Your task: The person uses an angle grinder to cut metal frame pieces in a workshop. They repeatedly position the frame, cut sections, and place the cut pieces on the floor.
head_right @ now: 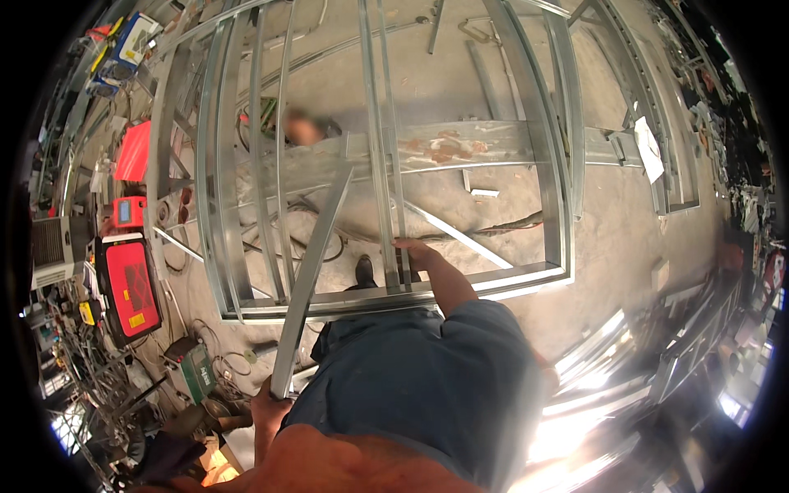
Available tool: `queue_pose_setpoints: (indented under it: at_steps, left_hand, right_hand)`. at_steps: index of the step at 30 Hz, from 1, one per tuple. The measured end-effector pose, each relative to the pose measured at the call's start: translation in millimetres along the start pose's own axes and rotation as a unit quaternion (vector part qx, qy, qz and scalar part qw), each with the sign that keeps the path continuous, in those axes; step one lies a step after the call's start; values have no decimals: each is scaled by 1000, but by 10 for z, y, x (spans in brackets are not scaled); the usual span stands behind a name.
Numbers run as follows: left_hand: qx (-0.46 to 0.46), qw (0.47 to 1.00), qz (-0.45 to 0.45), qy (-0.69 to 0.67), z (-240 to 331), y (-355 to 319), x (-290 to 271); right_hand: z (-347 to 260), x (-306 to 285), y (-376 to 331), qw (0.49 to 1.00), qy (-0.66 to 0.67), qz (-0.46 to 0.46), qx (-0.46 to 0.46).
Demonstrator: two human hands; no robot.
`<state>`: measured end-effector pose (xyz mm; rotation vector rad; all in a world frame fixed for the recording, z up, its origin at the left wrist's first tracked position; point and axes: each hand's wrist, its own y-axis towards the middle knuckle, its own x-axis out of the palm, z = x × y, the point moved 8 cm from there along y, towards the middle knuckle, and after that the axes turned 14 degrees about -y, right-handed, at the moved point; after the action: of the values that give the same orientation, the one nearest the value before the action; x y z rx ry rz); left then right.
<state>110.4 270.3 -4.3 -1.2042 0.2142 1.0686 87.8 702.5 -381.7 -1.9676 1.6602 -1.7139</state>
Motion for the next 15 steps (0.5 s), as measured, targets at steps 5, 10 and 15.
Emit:
queue_pose_setpoints:
  at_steps: [5, 10, 15]
  left_hand:
    - [-31, 999, 16, 24, 39, -190, 51]
    - [-26, 998, 8, 50, -7, -244, 49]
    - [-26, 999, -1, 45, -105, -98, -24]
  right_hand:
    - [78, 80, 104, 997, 35, -69, 21]
    - [91, 97, 19, 998, 16, -59, 35]
    - [-118, 223, -392, 998, 31, -53, 9]
